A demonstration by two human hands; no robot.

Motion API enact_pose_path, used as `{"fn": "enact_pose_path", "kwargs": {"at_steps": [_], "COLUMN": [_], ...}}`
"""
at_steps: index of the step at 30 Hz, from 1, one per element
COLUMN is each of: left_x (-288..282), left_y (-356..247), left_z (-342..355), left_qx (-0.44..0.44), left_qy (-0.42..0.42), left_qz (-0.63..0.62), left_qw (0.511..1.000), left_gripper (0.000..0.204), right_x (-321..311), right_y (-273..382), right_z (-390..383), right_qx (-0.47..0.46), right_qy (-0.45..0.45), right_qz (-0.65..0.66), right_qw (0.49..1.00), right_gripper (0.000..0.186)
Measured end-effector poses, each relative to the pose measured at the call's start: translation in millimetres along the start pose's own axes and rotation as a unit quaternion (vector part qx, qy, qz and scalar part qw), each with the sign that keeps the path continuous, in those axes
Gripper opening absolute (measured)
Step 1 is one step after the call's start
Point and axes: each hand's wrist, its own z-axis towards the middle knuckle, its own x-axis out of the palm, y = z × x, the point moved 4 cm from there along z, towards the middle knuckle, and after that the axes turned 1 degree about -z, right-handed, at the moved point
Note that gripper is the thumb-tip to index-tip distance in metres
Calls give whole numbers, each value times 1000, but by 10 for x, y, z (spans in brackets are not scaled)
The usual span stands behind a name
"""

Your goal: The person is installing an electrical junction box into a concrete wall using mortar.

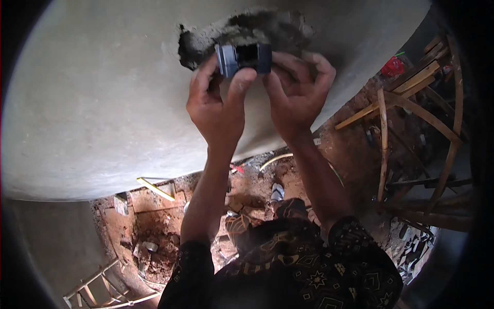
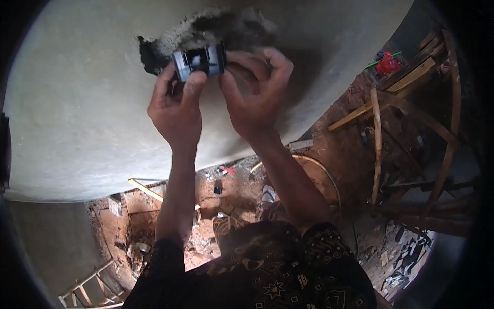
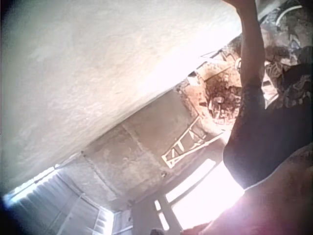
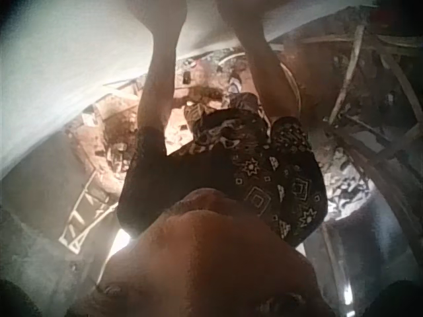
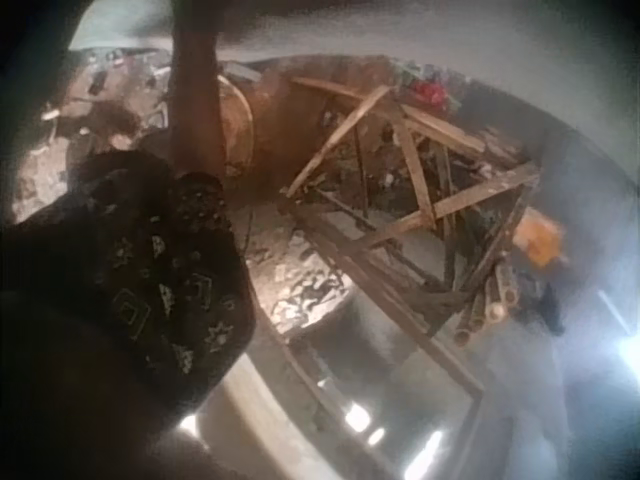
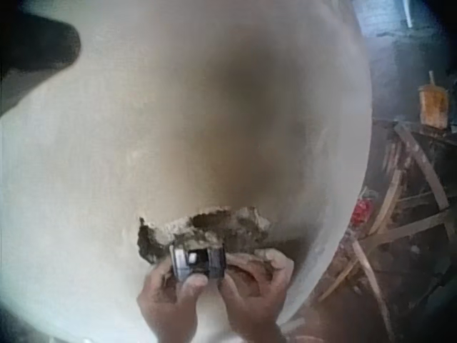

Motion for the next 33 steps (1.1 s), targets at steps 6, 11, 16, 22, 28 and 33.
{"fn": "enact_pose_path", "kwargs": {"at_steps": [6,11,16,22,28,33], "left_x": [-27,-50,-106,-85,-89,-52], "left_y": [-118,-169,-213,-370,-347,-398], "left_z": [201,135,113,93,80,96], "left_qx": [80,145,173,204,191,194], "left_qy": [42,37,23,-9,-39,-43], "left_qz": [61,116,165,216,258,272], "left_qw": [994,982,971,955,946,941], "left_gripper": [44,39,37,36,37,36], "right_x": [97,131,237,299,282,310], "right_y": [20,39,-71,40,122,204], "right_z": [208,194,175,143,160,228], "right_qx": [-28,26,-68,-58,-78,-84], "right_qy": [1,17,-11,13,27,39], "right_qz": [1,13,85,28,-3,-11], "right_qw": [1000,999,994,998,997,996], "right_gripper": [67,64,59,62,65,67]}}
